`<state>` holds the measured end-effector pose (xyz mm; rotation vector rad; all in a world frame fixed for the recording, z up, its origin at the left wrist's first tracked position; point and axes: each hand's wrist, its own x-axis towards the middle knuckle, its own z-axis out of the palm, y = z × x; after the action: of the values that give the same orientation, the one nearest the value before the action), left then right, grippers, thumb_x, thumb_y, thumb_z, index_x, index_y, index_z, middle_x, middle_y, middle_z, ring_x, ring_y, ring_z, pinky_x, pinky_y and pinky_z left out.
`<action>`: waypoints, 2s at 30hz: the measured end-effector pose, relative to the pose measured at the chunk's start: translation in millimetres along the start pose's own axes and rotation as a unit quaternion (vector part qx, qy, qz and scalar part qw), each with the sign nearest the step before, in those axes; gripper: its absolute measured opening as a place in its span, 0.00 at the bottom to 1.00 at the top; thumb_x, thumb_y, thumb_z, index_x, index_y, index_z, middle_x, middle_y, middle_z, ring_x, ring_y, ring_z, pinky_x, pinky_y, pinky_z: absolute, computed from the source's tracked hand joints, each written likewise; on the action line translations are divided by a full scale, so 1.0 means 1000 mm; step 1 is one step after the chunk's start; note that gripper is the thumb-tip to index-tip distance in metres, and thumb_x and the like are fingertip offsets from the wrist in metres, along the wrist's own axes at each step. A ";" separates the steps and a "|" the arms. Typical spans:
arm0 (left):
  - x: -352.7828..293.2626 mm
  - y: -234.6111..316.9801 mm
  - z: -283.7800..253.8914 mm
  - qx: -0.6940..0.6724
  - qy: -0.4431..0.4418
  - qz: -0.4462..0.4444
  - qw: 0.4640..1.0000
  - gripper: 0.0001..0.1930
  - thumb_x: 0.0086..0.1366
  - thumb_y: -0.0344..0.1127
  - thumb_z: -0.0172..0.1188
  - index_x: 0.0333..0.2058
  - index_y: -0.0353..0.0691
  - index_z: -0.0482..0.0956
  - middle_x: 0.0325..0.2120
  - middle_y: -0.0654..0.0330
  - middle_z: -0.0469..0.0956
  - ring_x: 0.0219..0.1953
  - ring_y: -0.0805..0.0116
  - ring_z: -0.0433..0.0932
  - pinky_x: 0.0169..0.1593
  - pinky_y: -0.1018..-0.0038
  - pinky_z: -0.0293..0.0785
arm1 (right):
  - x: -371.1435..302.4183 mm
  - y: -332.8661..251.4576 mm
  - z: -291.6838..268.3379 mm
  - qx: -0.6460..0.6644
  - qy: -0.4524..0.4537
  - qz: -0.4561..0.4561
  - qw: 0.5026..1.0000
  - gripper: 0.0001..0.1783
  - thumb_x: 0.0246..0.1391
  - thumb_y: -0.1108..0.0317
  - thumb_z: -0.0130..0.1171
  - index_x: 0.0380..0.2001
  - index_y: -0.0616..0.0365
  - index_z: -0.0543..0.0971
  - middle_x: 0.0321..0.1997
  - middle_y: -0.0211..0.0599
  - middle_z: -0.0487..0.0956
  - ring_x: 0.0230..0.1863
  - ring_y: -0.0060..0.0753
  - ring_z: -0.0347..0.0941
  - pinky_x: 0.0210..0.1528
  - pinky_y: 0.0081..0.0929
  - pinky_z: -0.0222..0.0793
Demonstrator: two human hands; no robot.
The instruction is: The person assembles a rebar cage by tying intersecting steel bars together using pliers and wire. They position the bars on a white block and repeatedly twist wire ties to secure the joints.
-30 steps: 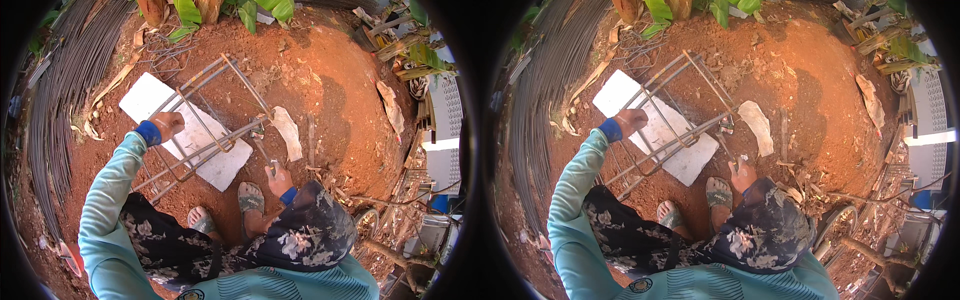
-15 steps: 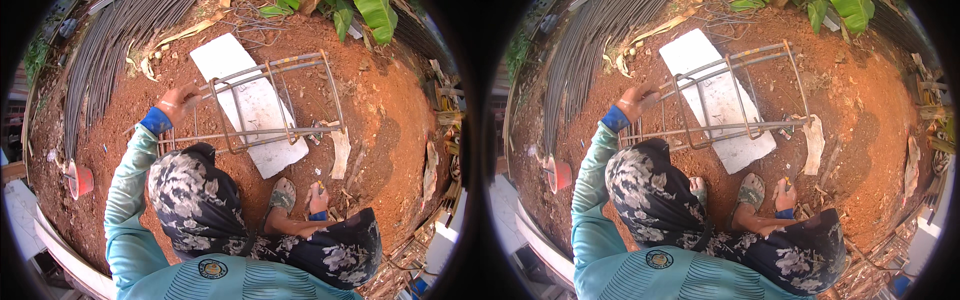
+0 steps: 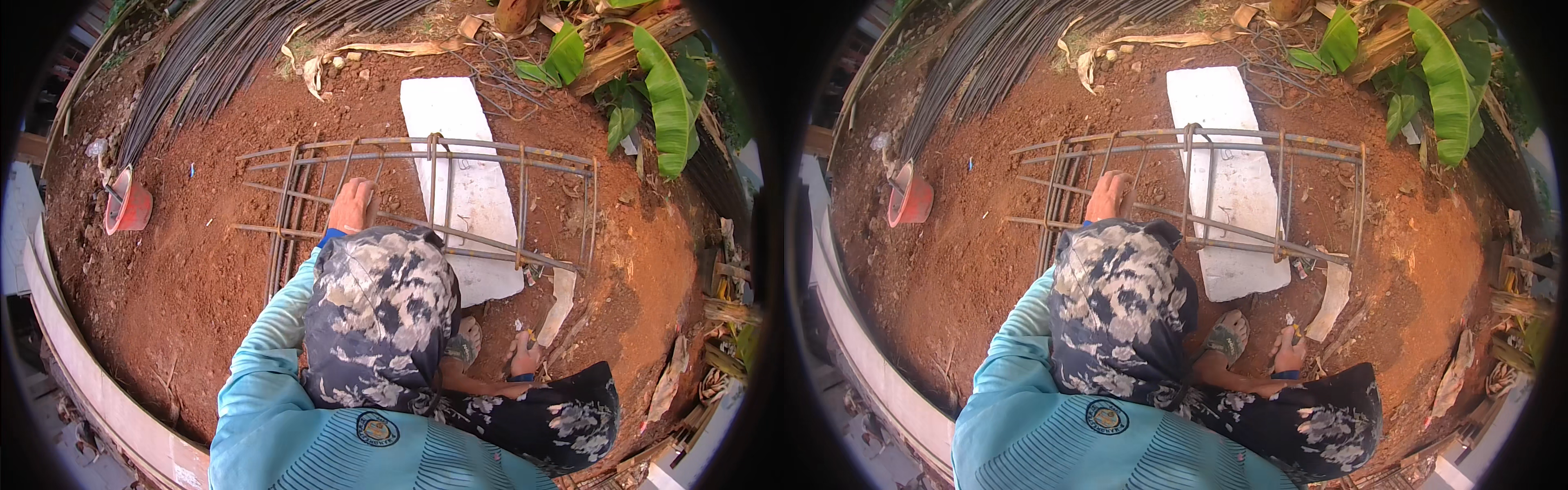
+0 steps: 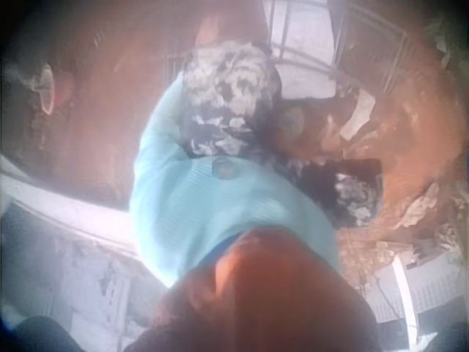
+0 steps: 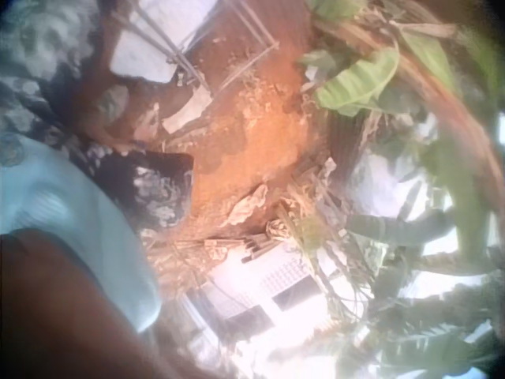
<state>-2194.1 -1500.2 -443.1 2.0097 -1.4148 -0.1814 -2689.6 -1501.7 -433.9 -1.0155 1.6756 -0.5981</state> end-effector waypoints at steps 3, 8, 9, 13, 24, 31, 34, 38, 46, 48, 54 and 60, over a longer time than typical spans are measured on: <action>0.024 -0.005 0.000 0.048 0.142 -0.043 0.988 0.20 0.58 0.33 0.63 0.48 0.34 0.69 0.45 0.44 0.70 0.50 0.41 0.69 0.52 0.55 0.67 | 0.004 -0.037 -0.011 -0.016 0.047 -0.087 0.995 0.15 0.66 0.57 0.49 0.33 0.58 0.71 0.17 0.28 0.70 0.16 0.22 0.65 0.20 0.23 0.63; 0.069 -0.075 0.011 0.035 0.056 -0.344 0.936 0.30 0.57 0.51 0.66 0.46 0.29 0.71 0.39 0.40 0.76 0.44 0.41 0.75 0.48 0.54 0.70 | 0.032 -0.140 -0.049 -0.015 0.087 -0.218 0.972 0.19 0.68 0.54 0.48 0.27 0.57 0.71 0.20 0.26 0.70 0.21 0.21 0.65 0.28 0.23 0.62; 0.072 -0.087 0.015 0.022 0.039 -0.383 0.923 0.31 0.57 0.55 0.65 0.44 0.28 0.73 0.34 0.41 0.78 0.41 0.42 0.76 0.47 0.55 0.70 | 0.039 -0.158 -0.047 0.031 0.084 -0.252 0.964 0.18 0.67 0.55 0.49 0.30 0.59 0.72 0.22 0.27 0.73 0.22 0.20 0.67 0.27 0.22 0.63; 0.080 -0.112 0.021 -0.534 -0.195 -0.478 0.670 0.23 0.68 0.60 0.50 0.30 0.45 0.73 0.21 0.65 0.73 0.18 0.72 0.71 0.20 0.77 0.64 | 0.086 -0.229 -0.029 -0.076 0.058 -0.337 0.937 0.17 0.66 0.57 0.50 0.40 0.63 0.74 0.34 0.40 0.82 0.31 0.27 0.78 0.31 0.25 0.72; 0.085 -0.054 0.026 -0.429 0.018 -0.554 0.713 0.24 0.62 0.58 0.60 0.16 0.52 0.65 0.09 0.72 0.59 0.08 0.78 0.54 0.13 0.77 0.43 | 0.181 -0.273 0.030 -0.021 0.006 -0.132 0.991 0.15 0.65 0.54 0.53 0.36 0.56 0.74 0.28 0.32 0.80 0.22 0.18 0.71 0.25 0.22 0.68; 0.081 -0.013 -0.003 -0.495 0.150 -0.470 0.715 0.27 0.64 0.61 0.58 0.17 0.50 0.62 0.10 0.73 0.52 0.09 0.79 0.47 0.15 0.76 0.38 | 0.152 -0.291 0.034 0.213 0.023 -0.199 0.956 0.13 0.64 0.57 0.55 0.29 0.51 0.73 0.25 0.30 0.77 0.20 0.18 0.67 0.23 0.19 0.64; 0.072 0.005 -0.013 -0.547 0.221 -0.370 0.718 0.27 0.69 0.58 0.52 0.16 0.49 0.60 0.10 0.72 0.55 0.10 0.80 0.48 0.15 0.77 0.40 | 0.149 -0.292 0.036 0.251 0.007 -0.275 0.928 0.14 0.66 0.57 0.52 0.29 0.53 0.72 0.25 0.31 0.74 0.24 0.22 0.66 0.30 0.24 0.63; 0.053 0.011 -0.018 -0.480 0.262 -0.301 0.781 0.27 0.71 0.57 0.48 0.17 0.46 0.64 0.11 0.68 0.60 0.12 0.78 0.54 0.17 0.78 0.47 | 0.146 -0.281 0.046 0.281 0.003 -0.325 0.903 0.14 0.67 0.56 0.50 0.32 0.54 0.71 0.25 0.29 0.73 0.26 0.22 0.65 0.32 0.23 0.62; 0.011 -0.029 -0.036 -0.376 0.179 -0.260 0.871 0.24 0.74 0.52 0.45 0.27 0.38 0.76 0.20 0.64 0.75 0.24 0.79 0.68 0.31 0.78 0.64 | 0.144 -0.257 0.058 0.271 0.013 -0.367 0.890 0.11 0.68 0.60 0.50 0.34 0.55 0.70 0.23 0.27 0.69 0.25 0.20 0.64 0.31 0.22 0.60; -0.004 -0.026 -0.045 -0.362 0.156 -0.252 0.884 0.22 0.74 0.48 0.47 0.28 0.38 0.77 0.22 0.65 0.76 0.24 0.79 0.68 0.30 0.80 0.63 | 0.139 -0.250 0.056 0.286 0.011 -0.357 0.889 0.12 0.68 0.60 0.49 0.34 0.55 0.70 0.23 0.27 0.69 0.25 0.20 0.63 0.31 0.22 0.59; -0.002 0.006 -0.109 -0.095 0.278 -0.192 0.936 0.10 0.72 0.35 0.51 0.36 0.34 0.76 0.27 0.61 0.76 0.29 0.74 0.71 0.36 0.75 0.70 | 0.134 -0.241 0.054 0.287 0.024 -0.359 0.888 0.12 0.68 0.60 0.49 0.32 0.54 0.69 0.22 0.26 0.68 0.25 0.20 0.63 0.31 0.23 0.59; 0.127 0.014 -0.121 -0.017 0.010 0.036 0.999 0.13 0.69 0.36 0.54 0.46 0.34 0.77 0.43 0.49 0.79 0.46 0.50 0.78 0.49 0.63 0.73 | 0.134 -0.249 0.056 0.271 0.019 -0.372 0.887 0.12 0.68 0.61 0.50 0.30 0.53 0.68 0.22 0.26 0.68 0.24 0.20 0.63 0.30 0.22 0.60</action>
<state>-2097.7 -1561.8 -309.8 1.9246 -1.4582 -0.1532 -2568.2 -1739.1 -325.4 -1.2011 0.9916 -1.5007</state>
